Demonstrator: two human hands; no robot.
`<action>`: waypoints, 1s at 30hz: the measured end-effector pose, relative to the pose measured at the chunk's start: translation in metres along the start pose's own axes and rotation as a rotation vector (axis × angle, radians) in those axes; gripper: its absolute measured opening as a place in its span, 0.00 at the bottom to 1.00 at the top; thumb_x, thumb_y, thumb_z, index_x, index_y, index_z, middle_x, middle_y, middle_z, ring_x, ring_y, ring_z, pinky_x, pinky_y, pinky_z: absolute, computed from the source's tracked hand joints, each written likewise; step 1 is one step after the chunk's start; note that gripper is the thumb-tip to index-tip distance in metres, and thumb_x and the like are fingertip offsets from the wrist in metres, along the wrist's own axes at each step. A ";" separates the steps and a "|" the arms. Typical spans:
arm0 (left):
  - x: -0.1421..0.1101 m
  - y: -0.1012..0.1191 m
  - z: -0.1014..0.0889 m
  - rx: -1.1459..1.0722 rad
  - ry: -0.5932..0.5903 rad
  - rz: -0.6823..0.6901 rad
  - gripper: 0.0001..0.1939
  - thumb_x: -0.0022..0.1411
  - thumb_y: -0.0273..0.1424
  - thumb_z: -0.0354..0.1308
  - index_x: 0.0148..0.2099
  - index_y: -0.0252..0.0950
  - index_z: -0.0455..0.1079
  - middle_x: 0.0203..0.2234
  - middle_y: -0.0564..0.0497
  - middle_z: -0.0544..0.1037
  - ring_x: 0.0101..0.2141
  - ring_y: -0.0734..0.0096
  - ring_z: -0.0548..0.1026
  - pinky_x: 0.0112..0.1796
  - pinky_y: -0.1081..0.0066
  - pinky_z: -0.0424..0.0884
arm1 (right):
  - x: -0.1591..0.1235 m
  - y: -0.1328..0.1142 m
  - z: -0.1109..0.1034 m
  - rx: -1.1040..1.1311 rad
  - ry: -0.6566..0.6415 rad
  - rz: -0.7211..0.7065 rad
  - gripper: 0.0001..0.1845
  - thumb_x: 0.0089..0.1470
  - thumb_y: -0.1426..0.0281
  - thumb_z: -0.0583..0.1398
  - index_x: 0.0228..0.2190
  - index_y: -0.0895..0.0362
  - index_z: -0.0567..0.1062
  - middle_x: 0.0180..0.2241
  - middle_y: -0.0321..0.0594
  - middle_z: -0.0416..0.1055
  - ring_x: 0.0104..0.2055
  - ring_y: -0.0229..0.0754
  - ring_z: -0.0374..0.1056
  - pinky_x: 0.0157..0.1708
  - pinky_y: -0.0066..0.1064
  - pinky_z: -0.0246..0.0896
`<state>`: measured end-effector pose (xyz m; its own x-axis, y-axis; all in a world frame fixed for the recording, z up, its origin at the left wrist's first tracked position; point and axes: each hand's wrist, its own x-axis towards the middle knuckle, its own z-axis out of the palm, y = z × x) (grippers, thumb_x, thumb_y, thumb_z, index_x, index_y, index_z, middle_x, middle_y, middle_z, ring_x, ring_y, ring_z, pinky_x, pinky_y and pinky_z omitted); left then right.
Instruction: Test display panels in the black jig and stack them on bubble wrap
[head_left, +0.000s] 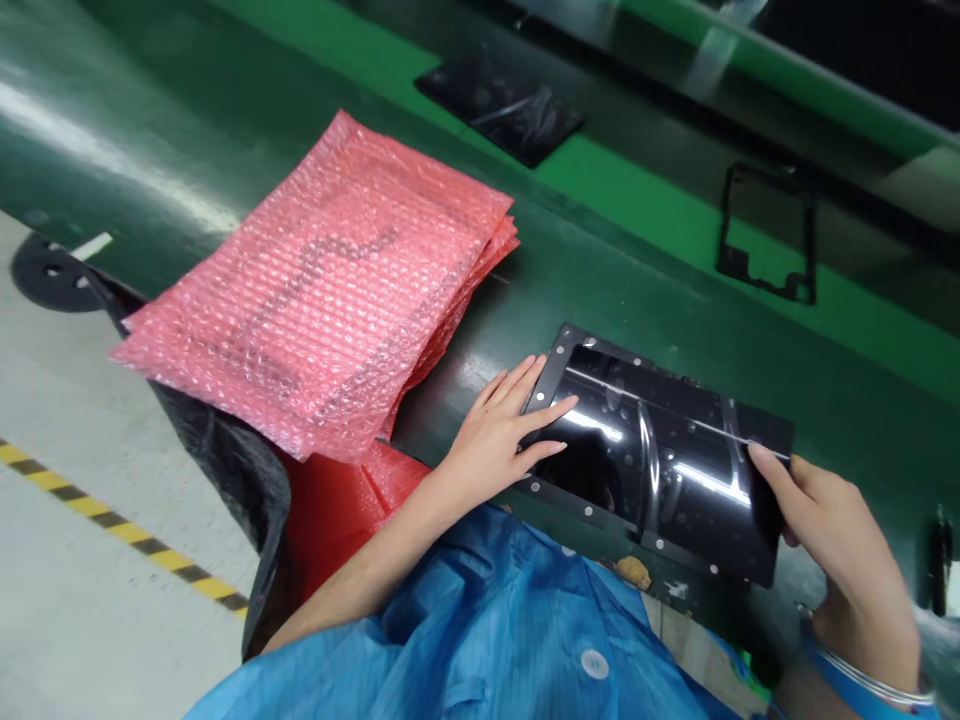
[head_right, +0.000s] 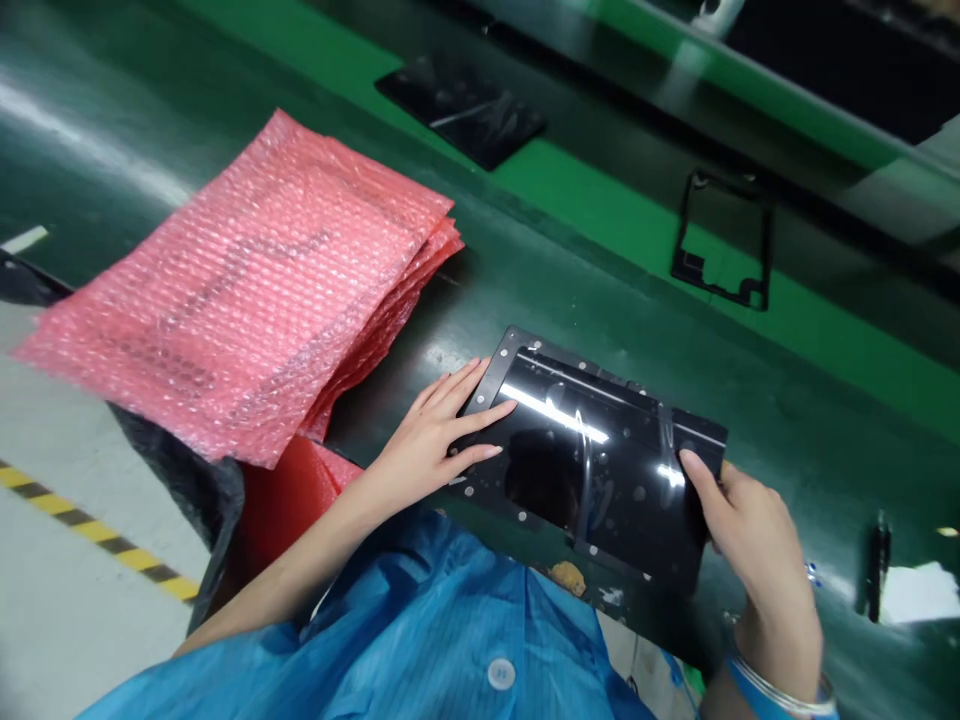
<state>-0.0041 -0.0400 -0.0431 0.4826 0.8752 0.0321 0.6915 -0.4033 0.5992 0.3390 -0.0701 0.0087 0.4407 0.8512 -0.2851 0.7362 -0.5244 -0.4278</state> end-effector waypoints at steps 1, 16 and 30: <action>-0.001 0.001 -0.002 0.022 0.002 -0.008 0.24 0.69 0.43 0.56 0.65 0.48 0.66 0.71 0.40 0.51 0.70 0.51 0.49 0.63 0.42 0.54 | 0.005 0.003 -0.002 -0.161 0.014 -0.030 0.34 0.45 0.36 0.56 0.13 0.53 0.68 0.12 0.39 0.62 0.16 0.39 0.55 0.19 0.31 0.46; 0.031 0.114 0.067 0.102 -0.376 0.541 0.30 0.69 0.41 0.55 0.69 0.37 0.60 0.67 0.46 0.60 0.68 0.53 0.55 0.66 0.48 0.55 | 0.062 -0.017 -0.006 -0.218 -0.021 -0.071 0.20 0.55 0.50 0.62 0.30 0.54 0.74 0.32 0.40 0.77 0.37 0.43 0.73 0.31 0.28 0.53; 0.066 0.093 0.048 0.277 -0.354 0.551 0.33 0.61 0.37 0.64 0.67 0.45 0.64 0.65 0.44 0.63 0.64 0.47 0.64 0.61 0.44 0.64 | 0.053 -0.026 0.002 -0.086 0.039 -0.109 0.16 0.58 0.55 0.63 0.32 0.56 0.75 0.37 0.45 0.78 0.44 0.47 0.74 0.37 0.31 0.57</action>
<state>0.1180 -0.0322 -0.0241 0.9144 0.4043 -0.0177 0.3853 -0.8564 0.3436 0.3421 -0.0114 0.0025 0.3739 0.9041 -0.2070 0.8215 -0.4264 -0.3786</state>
